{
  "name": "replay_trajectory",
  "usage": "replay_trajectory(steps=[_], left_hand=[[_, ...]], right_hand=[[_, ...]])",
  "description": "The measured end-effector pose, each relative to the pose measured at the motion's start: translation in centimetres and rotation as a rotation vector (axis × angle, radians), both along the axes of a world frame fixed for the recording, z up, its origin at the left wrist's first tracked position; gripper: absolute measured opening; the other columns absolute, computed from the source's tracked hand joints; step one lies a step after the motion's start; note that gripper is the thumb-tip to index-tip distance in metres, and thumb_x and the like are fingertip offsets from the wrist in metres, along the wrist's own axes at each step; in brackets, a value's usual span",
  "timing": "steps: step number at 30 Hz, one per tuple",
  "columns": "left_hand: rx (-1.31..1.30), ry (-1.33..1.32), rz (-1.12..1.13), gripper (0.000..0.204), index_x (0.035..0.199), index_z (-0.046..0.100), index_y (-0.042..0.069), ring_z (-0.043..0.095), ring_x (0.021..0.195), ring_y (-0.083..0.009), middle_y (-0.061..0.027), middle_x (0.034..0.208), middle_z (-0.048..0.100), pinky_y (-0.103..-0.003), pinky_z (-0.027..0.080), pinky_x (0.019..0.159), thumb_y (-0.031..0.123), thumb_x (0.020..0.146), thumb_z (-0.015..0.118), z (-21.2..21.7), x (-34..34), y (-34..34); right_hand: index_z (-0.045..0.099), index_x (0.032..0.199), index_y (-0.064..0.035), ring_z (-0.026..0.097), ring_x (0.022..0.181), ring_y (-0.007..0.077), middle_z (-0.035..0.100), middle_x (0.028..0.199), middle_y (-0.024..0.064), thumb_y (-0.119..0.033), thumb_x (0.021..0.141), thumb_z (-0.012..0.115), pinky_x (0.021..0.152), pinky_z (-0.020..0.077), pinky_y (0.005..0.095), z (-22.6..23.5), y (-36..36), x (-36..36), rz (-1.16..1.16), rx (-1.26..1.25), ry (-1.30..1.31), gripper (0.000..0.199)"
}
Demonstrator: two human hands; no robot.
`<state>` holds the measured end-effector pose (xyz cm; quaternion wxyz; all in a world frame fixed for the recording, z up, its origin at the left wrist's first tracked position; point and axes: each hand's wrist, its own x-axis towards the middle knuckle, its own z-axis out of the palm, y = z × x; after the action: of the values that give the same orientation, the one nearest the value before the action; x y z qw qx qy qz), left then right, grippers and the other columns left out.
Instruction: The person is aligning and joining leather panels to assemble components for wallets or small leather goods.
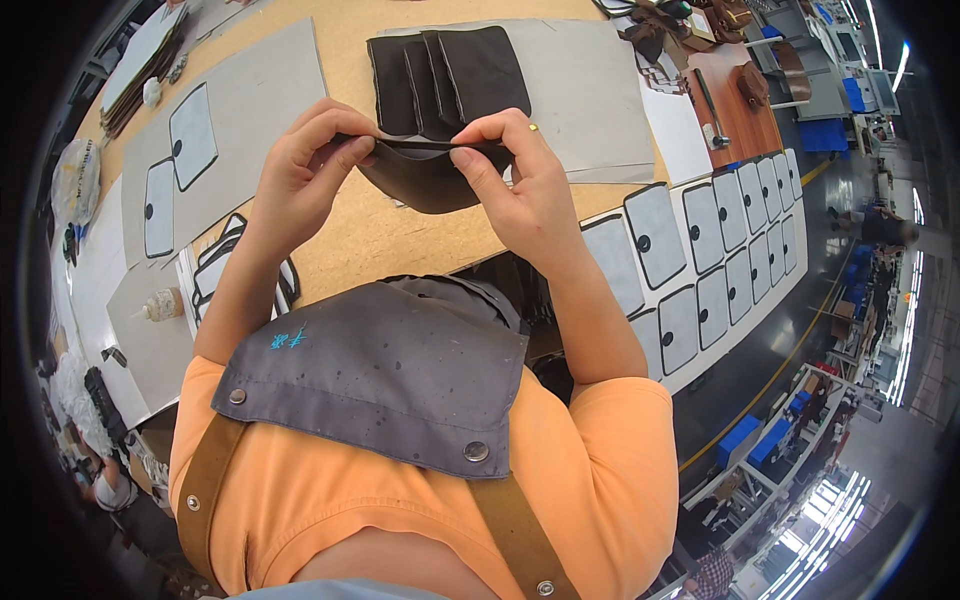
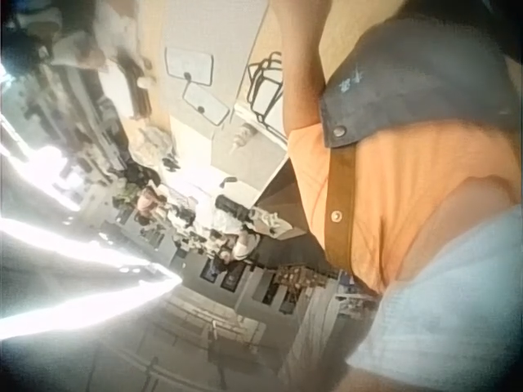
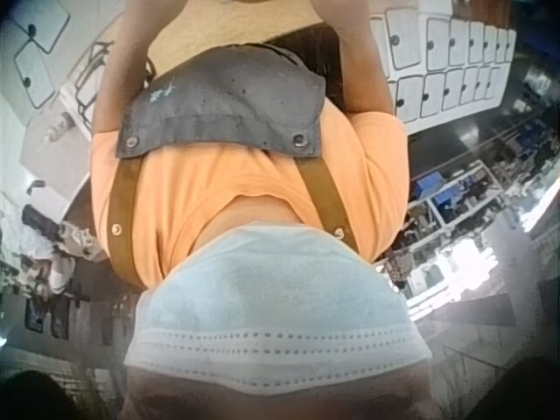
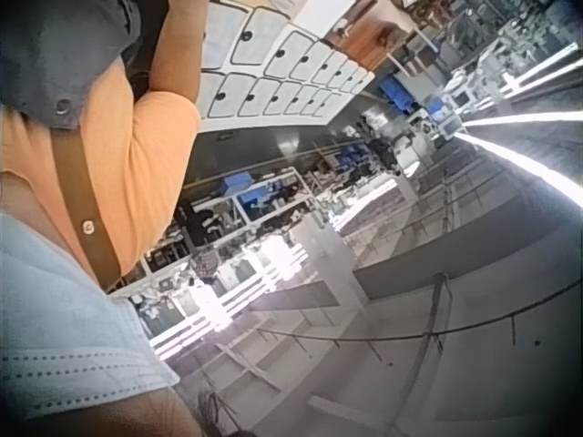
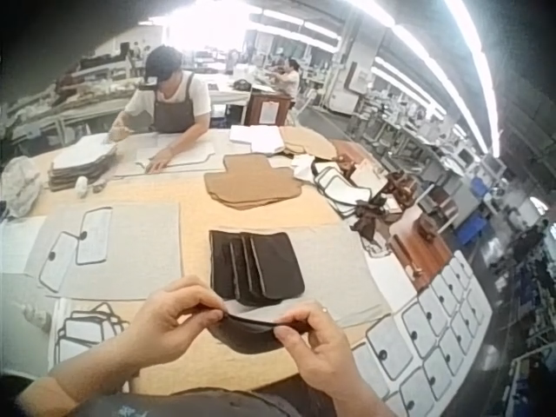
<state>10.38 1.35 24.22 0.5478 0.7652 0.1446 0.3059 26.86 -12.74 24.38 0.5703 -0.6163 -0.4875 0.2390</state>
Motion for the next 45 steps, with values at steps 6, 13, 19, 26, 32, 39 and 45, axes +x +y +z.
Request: replay_trajectory(steps=[6, 13, 19, 26, 32, 39, 45], left_hand=[[0.092, 0.112, -0.061, 0.011, 0.096, 0.059, -0.003, 0.056, 0.084, -0.0128, -0.0061, 0.092, 0.053, -0.025, 0.047, 0.077, 0.0, 0.087, 0.055, 0.6, -0.5, 0.1], [0.055, 0.14, -0.13, 0.011, 0.095, 0.061, -0.003, 0.054, 0.084, -0.012, -0.0052, 0.09, 0.054, -0.024, 0.046, 0.074, 0.003, 0.086, 0.057, 1.1, -0.7, 0.4], [-0.118, 0.108, -0.359, 0.01, 0.092, 0.06, -0.001, 0.051, 0.085, -0.0099, -0.0032, 0.092, 0.052, -0.023, 0.042, 0.074, 0.007, 0.087, 0.057, 1.4, -0.9, 1.5], [-0.374, 0.064, -0.566, 0.012, 0.091, 0.06, 0.001, 0.05, 0.085, -0.0099, -0.0024, 0.093, 0.05, -0.023, 0.041, 0.075, 0.012, 0.088, 0.059, 1.0, -0.3, 2.2], [-0.398, 0.062, -0.571, 0.014, 0.09, 0.059, 0.001, 0.051, 0.085, -0.0103, -0.0031, 0.094, 0.051, -0.024, 0.042, 0.075, 0.014, 0.087, 0.06, 0.9, 0.0, 2.5], [-0.362, 0.023, -0.582, 0.011, 0.09, 0.059, 0.001, 0.051, 0.086, -0.0115, -0.0039, 0.094, 0.051, -0.025, 0.042, 0.075, 0.012, 0.087, 0.059, 1.1, 0.0, 2.2], [-0.322, 0.015, -0.564, 0.007, 0.09, 0.059, 0.001, 0.05, 0.087, -0.0121, -0.0043, 0.093, 0.051, -0.025, 0.042, 0.076, 0.005, 0.085, 0.059, 1.3, -0.2, 2.1]], right_hand=[[0.056, 0.089, -0.0042, 0.036, 0.065, 0.0058, 0.05, 0.08, -0.0023, -0.007, 0.085, 0.059, 0.053, 0.0254, 0.0196, -0.3, -0.1, 0.0, -0.02, -0.002, -0.024, 0.006], [0.055, 0.089, -0.0018, 0.042, 0.072, 0.0061, 0.05, 0.083, -0.0003, -0.004, 0.085, 0.058, 0.058, 0.0314, 0.0184, -0.2, -0.1, 0.4, 0.042, 0.028, 0.014, 0.006], [0.052, 0.088, -0.0001, 0.047, 0.083, 0.0104, 0.049, 0.087, 0.002, -0.002, 0.085, 0.056, 0.077, 0.039, 0.0218, 0.2, 0.0, 1.5, 0.282, 0.014, 0.094, 0.005], [0.051, 0.087, -0.0022, 0.049, 0.088, 0.0133, 0.046, 0.087, 0.0021, -0.006, 0.082, 0.058, 0.1, 0.0368, 0.0373, -0.2, 0.7, 1.0, 0.48, 0.136, 0.384, 0.009], [0.054, 0.086, -0.003, 0.047, 0.088, 0.0151, 0.047, 0.086, 0.0025, -0.007, 0.076, 0.065, 0.102, 0.0344, 0.0425, 0.0, 0.8, 1.0, 0.491, 0.13, 0.255, 0.015], [0.058, 0.081, -0.0044, 0.046, 0.088, 0.0148, 0.049, 0.084, 0.0011, -0.005, 0.074, 0.067, 0.099, 0.0353, 0.0386, -0.2, 0.7, 1.2, 0.477, 0.135, 0.27, 0.012], [0.06, 0.079, -0.0051, 0.047, 0.087, 0.0166, 0.05, 0.082, 0.0015, -0.003, 0.074, 0.067, 0.09, 0.037, 0.0346, 0.3, 0.2, 1.2, 0.372, 0.07, 0.239, 0.009]])
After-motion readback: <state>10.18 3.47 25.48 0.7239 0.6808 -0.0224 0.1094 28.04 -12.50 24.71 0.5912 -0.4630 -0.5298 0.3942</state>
